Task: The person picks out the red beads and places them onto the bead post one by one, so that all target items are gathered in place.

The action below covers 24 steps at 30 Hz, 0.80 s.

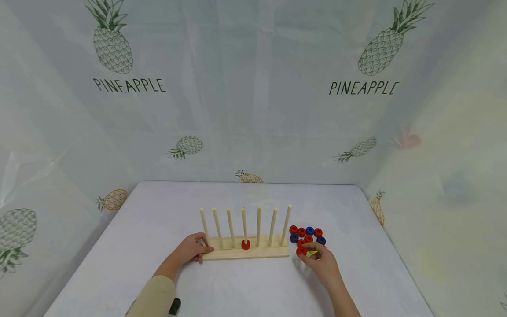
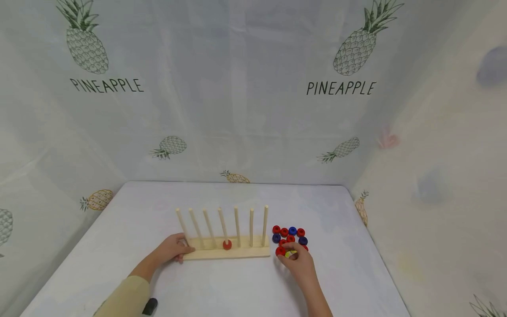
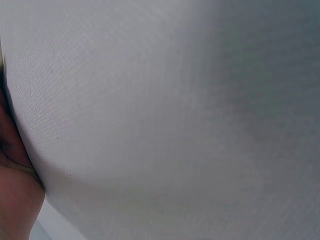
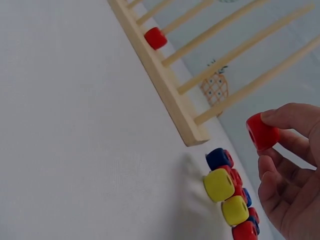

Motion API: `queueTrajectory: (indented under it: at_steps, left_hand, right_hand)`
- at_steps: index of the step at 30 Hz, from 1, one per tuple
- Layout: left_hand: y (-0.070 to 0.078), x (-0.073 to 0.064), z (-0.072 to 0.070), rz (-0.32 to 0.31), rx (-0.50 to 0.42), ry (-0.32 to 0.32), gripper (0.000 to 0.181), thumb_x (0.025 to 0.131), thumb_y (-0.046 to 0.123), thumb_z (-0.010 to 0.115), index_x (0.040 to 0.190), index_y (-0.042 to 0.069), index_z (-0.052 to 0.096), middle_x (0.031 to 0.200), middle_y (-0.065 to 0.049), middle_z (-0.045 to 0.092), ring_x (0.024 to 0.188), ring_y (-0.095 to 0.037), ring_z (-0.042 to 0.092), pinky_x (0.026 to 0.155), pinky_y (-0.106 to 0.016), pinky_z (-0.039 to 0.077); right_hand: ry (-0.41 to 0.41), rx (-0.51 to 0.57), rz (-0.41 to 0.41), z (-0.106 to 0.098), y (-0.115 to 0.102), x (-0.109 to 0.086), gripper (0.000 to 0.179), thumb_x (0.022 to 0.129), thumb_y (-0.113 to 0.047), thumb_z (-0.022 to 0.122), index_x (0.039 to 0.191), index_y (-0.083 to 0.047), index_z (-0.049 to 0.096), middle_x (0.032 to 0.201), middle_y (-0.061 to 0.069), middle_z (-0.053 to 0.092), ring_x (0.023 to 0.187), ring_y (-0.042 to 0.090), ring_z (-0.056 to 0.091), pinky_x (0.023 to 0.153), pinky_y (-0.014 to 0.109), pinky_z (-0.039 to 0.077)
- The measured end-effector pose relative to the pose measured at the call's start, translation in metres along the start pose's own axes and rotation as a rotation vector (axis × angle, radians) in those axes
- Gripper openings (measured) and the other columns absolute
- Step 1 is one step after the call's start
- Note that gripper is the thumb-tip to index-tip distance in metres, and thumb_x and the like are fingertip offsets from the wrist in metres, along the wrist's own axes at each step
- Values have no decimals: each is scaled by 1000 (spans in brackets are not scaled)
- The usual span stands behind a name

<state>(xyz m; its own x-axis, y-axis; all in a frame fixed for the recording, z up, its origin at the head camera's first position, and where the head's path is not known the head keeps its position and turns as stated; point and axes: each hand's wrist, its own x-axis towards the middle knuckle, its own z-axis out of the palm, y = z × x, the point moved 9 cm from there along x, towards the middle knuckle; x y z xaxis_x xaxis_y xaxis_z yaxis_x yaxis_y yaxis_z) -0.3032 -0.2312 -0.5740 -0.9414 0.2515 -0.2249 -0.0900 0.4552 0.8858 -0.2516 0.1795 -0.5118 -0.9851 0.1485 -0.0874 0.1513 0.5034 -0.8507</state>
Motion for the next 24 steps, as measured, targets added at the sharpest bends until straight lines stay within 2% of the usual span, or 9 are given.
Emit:
queueTrajectory:
  at_steps: [11, 18, 24]
  left_hand:
    - [4, -2, 0, 8, -4, 6, 25, 88, 21, 75, 90, 4, 57, 52, -3, 57, 44, -15, 58, 44, -23, 40]
    - [1, -1, 0, -2, 1, 0, 25, 88, 22, 75, 91, 4, 57, 52, -2, 57, 45, -15, 59, 44, -23, 41]
    - [4, -1, -1, 10, 7, 5, 25, 88, 22, 75, 90, 4, 57, 52, -3, 57, 45, -17, 60, 44, -24, 41]
  right_hand:
    - [-70, 7, -126, 8, -40, -1, 29, 78, -10, 82, 105, -9, 70, 94, 1, 63, 78, 19, 54, 57, 26, 49]
    - [-115, 44, -155, 16, -57, -7, 27, 78, -10, 83, 101, -12, 71, 85, 3, 58, 72, 18, 52, 53, 26, 45]
    - [-145, 86, -218, 23, -75, -13, 26, 77, -11, 83, 100, -12, 71, 92, -1, 63, 73, 17, 54, 54, 25, 47]
